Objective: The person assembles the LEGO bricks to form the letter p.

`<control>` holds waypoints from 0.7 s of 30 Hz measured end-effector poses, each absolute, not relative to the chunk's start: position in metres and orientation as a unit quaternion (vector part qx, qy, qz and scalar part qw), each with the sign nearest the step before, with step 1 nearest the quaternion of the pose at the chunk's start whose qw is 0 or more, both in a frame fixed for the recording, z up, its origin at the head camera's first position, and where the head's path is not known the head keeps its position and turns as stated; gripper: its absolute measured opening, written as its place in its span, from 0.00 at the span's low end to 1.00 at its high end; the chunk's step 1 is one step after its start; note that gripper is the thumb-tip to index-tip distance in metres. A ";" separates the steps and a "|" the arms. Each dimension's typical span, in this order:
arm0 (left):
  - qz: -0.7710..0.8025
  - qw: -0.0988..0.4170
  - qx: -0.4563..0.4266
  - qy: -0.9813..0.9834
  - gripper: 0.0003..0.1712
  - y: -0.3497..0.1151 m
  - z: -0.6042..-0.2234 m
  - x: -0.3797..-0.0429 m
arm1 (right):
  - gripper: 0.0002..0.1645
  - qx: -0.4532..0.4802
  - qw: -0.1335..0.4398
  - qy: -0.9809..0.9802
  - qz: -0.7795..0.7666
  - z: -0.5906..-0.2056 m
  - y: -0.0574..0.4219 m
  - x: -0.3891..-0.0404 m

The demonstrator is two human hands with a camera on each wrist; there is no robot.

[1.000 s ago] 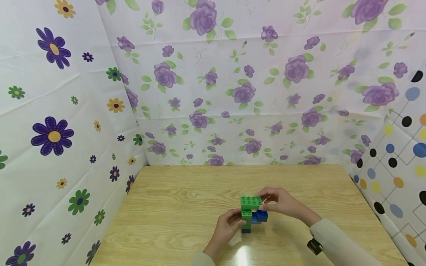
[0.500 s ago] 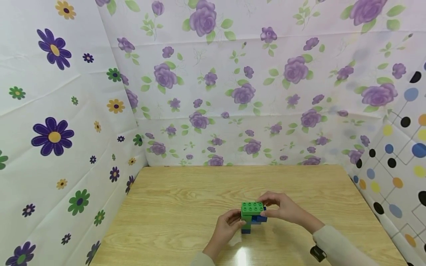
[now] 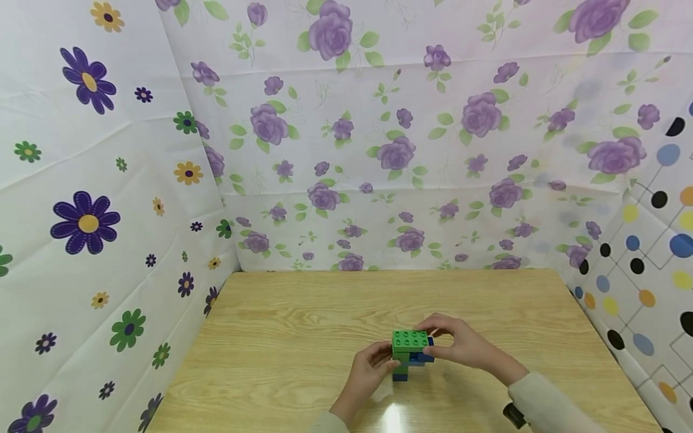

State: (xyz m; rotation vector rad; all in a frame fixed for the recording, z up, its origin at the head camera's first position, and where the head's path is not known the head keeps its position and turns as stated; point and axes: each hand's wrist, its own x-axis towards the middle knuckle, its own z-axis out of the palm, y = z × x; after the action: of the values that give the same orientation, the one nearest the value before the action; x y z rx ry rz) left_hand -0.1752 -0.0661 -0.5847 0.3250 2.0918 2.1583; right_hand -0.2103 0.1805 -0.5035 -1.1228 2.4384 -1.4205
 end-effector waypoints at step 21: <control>0.717 0.065 0.106 0.686 0.22 -0.067 -0.585 -0.175 | 0.21 -0.358 0.022 0.808 -0.468 -0.505 0.174 -0.203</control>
State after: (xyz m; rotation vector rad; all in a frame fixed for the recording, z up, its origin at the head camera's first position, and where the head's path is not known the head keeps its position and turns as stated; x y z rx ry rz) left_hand -0.1753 -0.0667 -0.5855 0.3209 2.0708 2.1636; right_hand -0.2035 0.1737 -0.5049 -1.1087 2.5027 -1.4495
